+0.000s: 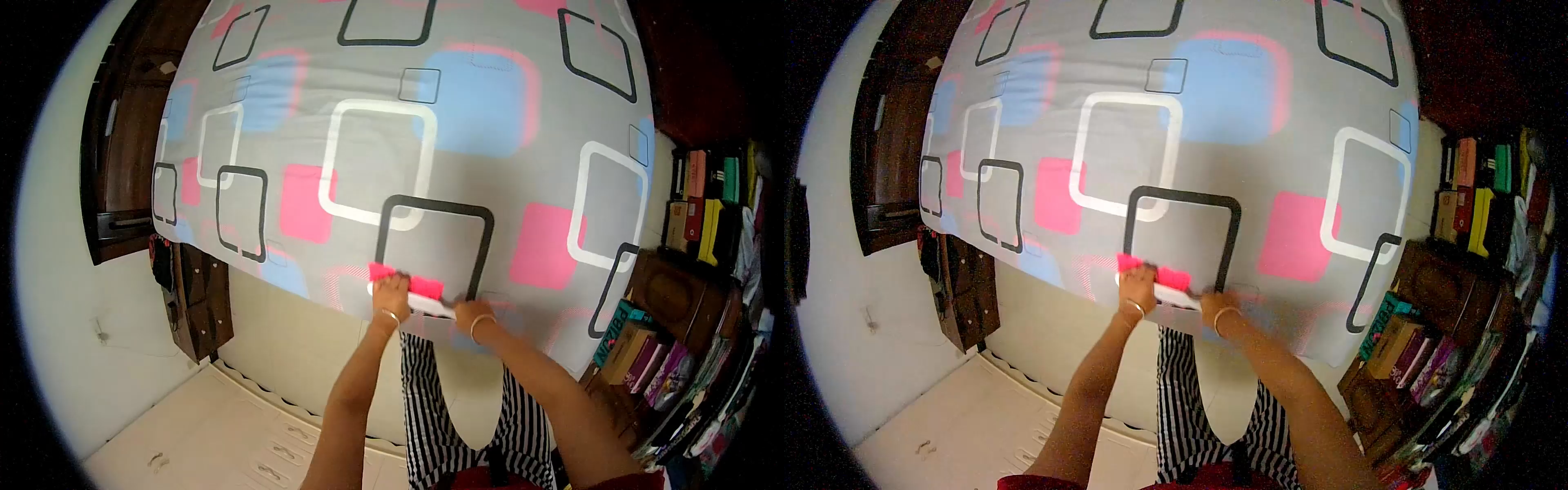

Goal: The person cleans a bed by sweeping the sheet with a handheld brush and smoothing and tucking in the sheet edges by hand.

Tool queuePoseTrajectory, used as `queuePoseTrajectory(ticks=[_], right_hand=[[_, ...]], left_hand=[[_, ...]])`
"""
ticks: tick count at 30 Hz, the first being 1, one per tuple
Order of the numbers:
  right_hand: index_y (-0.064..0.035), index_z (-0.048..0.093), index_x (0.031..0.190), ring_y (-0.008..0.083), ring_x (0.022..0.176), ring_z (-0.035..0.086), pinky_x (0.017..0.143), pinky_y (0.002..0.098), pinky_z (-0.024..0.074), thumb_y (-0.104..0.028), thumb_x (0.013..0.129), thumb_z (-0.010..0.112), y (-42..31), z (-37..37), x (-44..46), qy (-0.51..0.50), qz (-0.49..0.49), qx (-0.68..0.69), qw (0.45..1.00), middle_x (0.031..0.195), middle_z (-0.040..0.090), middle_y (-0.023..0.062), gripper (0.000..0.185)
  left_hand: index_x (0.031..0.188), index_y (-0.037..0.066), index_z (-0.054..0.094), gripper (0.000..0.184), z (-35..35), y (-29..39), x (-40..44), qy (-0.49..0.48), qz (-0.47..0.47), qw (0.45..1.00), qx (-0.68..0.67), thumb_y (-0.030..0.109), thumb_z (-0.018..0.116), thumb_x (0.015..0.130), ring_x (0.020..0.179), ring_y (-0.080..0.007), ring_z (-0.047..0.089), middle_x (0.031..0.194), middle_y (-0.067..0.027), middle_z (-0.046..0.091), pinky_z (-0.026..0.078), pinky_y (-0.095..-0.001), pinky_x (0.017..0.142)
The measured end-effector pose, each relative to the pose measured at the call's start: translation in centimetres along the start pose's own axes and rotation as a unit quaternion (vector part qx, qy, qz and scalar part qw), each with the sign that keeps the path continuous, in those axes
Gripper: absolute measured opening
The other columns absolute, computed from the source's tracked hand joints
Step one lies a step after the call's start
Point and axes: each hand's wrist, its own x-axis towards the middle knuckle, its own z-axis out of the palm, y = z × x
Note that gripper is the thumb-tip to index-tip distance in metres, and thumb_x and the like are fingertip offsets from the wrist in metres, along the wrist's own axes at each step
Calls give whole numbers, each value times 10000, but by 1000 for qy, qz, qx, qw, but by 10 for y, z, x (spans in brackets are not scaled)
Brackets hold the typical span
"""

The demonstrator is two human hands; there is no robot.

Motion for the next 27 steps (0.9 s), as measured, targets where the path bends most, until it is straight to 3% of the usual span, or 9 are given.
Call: queuePoseTrajectory(ticks=[1, 3, 5, 7, 9, 14, 19, 23, 27], right_hand=[[-3, 618, 968, 313, 874, 622, 743, 429, 498, -94, 803, 500, -4, 32, 3, -11, -7, -13, 1000, 901, 634, 200, 222], [19, 612, 951, 310, 853, 624, 729, 440, 499, -112, 807, 508, -26, 54, -18, -60, -38, 3, 997, 896, 635, 195, 221], [2, 597, 988, 317, 845, 622, 733, 450, 496, -134, 801, 528, -52, 71, -29, -152, -5, -27, 988, 901, 636, 186, 242], [-11, 595, 997, 318, 835, 623, 731, 452, 496, -160, 797, 538, -67, 114, -36, -132, -9, -38, 990, 903, 635, 185, 255], [-24, 593, 1006, 320, 824, 624, 729, 455, 496, -185, 794, 548, -94, 105, -37, -102, -17, -41, 994, 904, 635, 184, 270], [-75, 591, 994, 335, 792, 623, 720, 435, 494, -319, 768, 575, -130, 60, -46, 40, -72, 73, 994, 869, 636, 173, 333], [-81, 585, 982, 333, 773, 617, 690, 437, 489, -361, 759, 582, -113, -47, -7, 185, -89, 86, 975, 836, 636, 158, 358], [-94, 558, 1022, 337, 822, 605, 726, 445, 476, -353, 799, 559, -81, -142, 37, 363, -112, 94, 920, 868, 632, 155, 342], [-112, 554, 978, 330, 824, 605, 723, 439, 479, -338, 808, 556, -55, -231, 76, 377, -19, 103, 920, 853, 629, 139, 283]], left_hand=[[951, 101, 555, 322, -1, -4, -21, -93, -36, 995, 32, 82, 572, 630, 897, -251, 530, 923, -77, 550, 351, -382, 823], [933, 101, 558, 296, 25, -27, -65, -71, 2, 997, 32, 96, 581, 638, 897, -255, 534, 924, -90, 549, 364, -388, 802], [977, 91, 559, 322, 6, -36, -91, -178, -16, 984, 1, 109, 594, 658, 938, -266, 534, 978, -98, 559, 367, -384, 829], [1018, 102, 580, 316, 16, -56, -119, -213, 17, 975, 59, 114, 537, 705, 1075, -270, 502, 1105, -123, 554, 350, -452, 889], [1008, 106, 587, 314, -10, -73, -129, -289, -12, 957, 18, 124, 551, 697, 1068, -273, 502, 1100, -124, 555, 335, -447, 905], [1007, 108, 587, 325, -93, -105, -80, -174, 66, 981, 55, 121, 554, 685, 1054, -282, 502, 1096, -120, 558, 322, -427, 913], [1001, 108, 607, 303, -150, -111, 56, -71, 161, 975, 132, 104, 533, 707, 1037, -272, 506, 1068, -90, 575, 338, -426, 891], [1033, 111, 598, 291, -178, -111, 186, 103, 268, 947, 143, 118, 499, 759, 1018, -233, 514, 1066, -61, 573, 322, -437, 938], [1044, 118, 575, 301, -202, -87, 305, 135, 283, 927, 207, 110, 526, 747, 1028, -227, 515, 1080, -65, 559, 310, -431, 970]])
